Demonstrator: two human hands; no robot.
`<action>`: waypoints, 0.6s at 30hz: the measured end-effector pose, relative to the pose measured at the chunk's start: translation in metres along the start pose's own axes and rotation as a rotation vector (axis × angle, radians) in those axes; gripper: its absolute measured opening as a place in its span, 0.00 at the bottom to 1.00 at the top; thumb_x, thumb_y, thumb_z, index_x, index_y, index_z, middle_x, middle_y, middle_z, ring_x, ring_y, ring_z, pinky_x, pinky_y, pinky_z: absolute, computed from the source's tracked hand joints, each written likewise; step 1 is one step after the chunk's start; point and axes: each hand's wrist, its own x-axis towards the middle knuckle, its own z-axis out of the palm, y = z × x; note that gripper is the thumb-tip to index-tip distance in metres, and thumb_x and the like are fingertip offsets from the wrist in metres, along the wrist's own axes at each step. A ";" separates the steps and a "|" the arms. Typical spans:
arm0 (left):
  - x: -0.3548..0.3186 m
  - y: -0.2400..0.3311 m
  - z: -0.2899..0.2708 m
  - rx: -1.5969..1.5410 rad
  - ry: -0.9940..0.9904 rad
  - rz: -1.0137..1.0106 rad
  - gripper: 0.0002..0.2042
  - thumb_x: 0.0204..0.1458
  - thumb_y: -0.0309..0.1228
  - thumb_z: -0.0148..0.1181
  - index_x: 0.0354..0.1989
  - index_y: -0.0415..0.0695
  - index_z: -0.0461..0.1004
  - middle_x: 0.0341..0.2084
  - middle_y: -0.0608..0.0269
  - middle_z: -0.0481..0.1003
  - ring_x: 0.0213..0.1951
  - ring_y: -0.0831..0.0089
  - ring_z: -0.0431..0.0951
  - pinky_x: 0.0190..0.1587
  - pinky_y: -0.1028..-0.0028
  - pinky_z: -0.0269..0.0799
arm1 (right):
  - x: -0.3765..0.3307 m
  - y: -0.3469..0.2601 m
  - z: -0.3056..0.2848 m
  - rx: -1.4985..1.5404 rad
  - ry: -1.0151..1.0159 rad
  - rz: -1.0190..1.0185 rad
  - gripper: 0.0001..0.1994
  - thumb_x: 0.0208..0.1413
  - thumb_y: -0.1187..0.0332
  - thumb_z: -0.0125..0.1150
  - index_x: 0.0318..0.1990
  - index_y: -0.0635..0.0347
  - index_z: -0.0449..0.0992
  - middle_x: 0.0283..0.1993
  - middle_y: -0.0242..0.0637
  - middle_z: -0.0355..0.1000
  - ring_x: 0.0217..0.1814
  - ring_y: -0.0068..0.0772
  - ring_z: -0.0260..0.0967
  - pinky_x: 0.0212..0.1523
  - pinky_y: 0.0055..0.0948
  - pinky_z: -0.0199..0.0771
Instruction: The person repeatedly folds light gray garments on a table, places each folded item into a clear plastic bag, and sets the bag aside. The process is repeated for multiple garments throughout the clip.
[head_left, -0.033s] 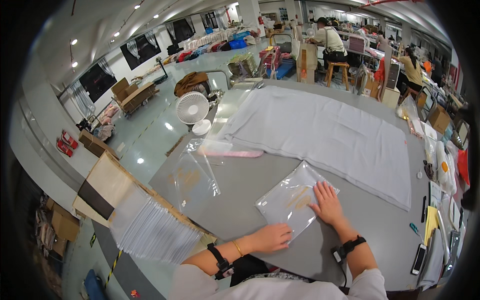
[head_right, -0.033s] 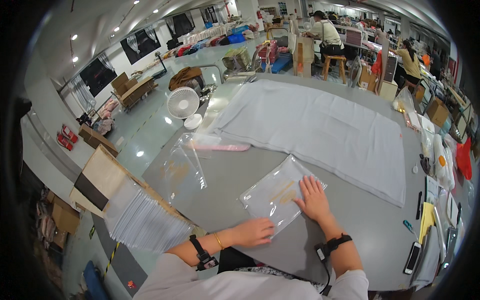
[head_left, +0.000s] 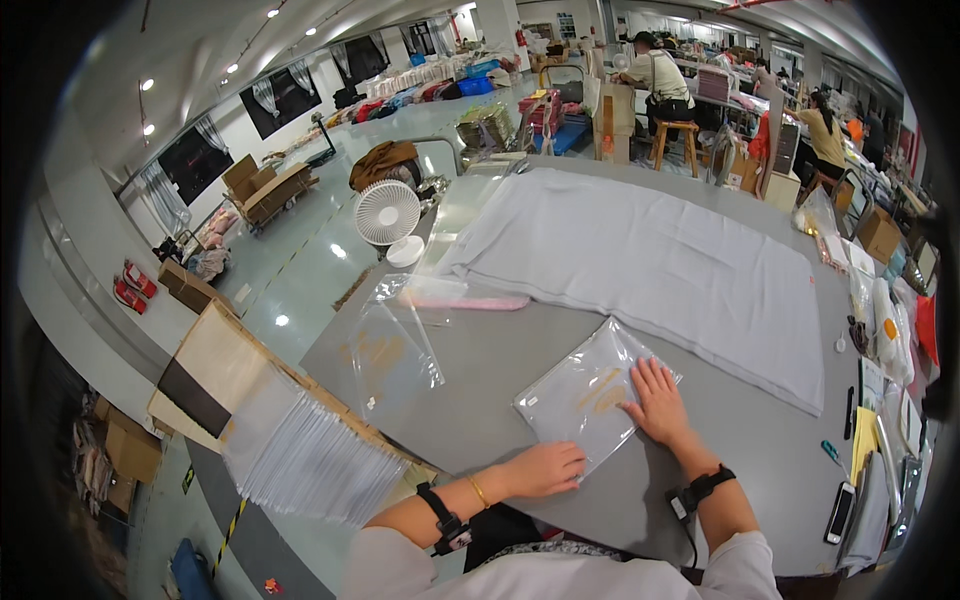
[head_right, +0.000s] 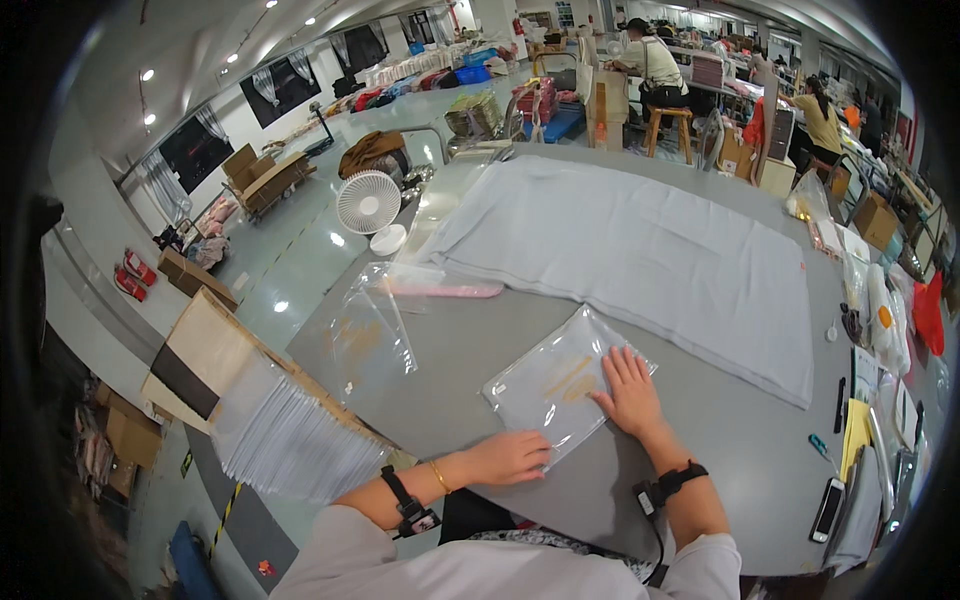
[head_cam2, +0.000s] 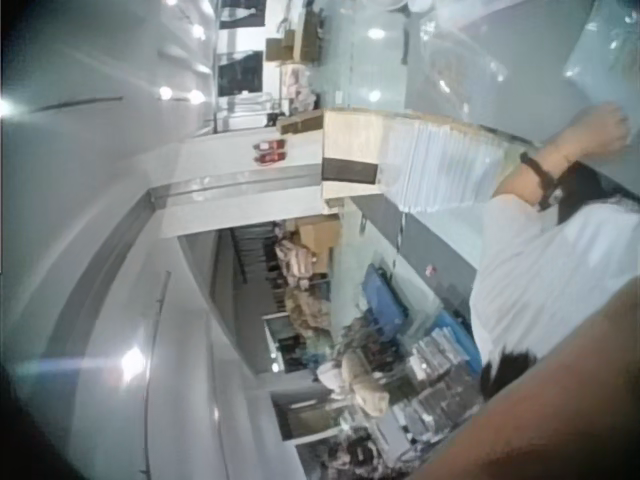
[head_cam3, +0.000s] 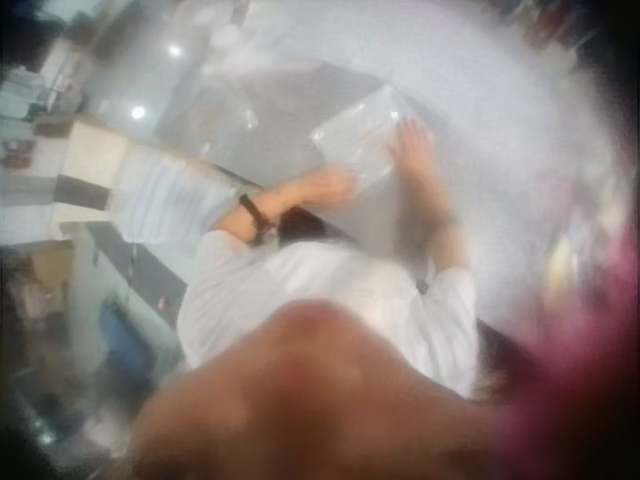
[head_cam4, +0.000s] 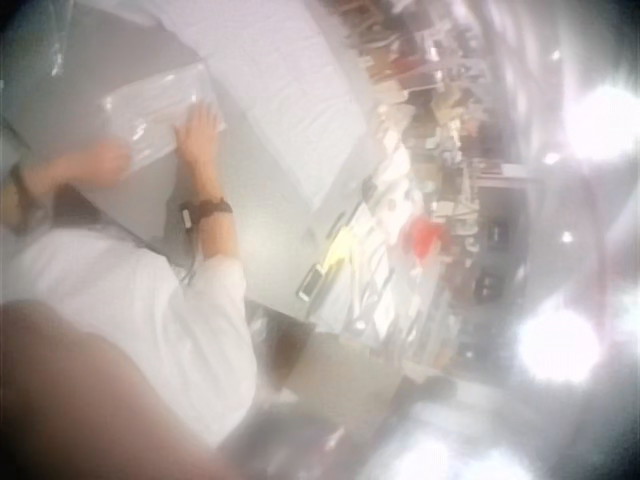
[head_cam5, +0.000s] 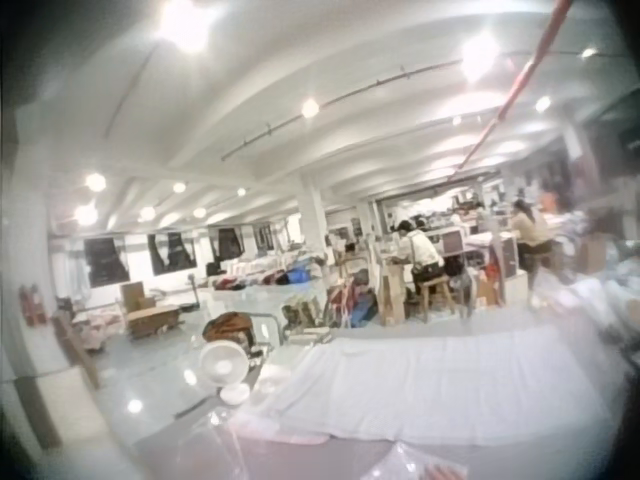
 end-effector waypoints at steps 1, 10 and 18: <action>-0.006 0.001 -0.001 0.020 0.018 0.048 0.12 0.55 0.36 0.64 0.39 0.41 0.73 0.45 0.55 0.73 0.49 0.59 0.74 0.52 0.62 0.73 | -0.004 -0.010 -0.006 0.014 -0.014 0.042 0.36 0.63 0.49 0.60 0.70 0.65 0.64 0.78 0.49 0.55 0.82 0.50 0.46 0.80 0.50 0.42; -0.017 -0.005 -0.001 0.172 0.035 0.193 0.04 0.50 0.27 0.60 0.33 0.40 0.75 0.42 0.53 0.77 0.46 0.56 0.78 0.51 0.61 0.77 | -0.066 -0.101 -0.027 0.259 0.004 -0.341 0.17 0.50 0.61 0.71 0.47 0.52 0.78 0.45 0.35 0.70 0.50 0.42 0.68 0.50 0.42 0.69; -0.011 0.004 0.000 0.176 0.181 0.141 0.11 0.49 0.23 0.63 0.41 0.35 0.77 0.46 0.52 0.78 0.50 0.55 0.79 0.50 0.63 0.79 | -0.059 -0.100 -0.010 0.243 0.062 -0.366 0.12 0.52 0.59 0.70 0.40 0.52 0.78 0.43 0.28 0.71 0.47 0.34 0.69 0.44 0.35 0.72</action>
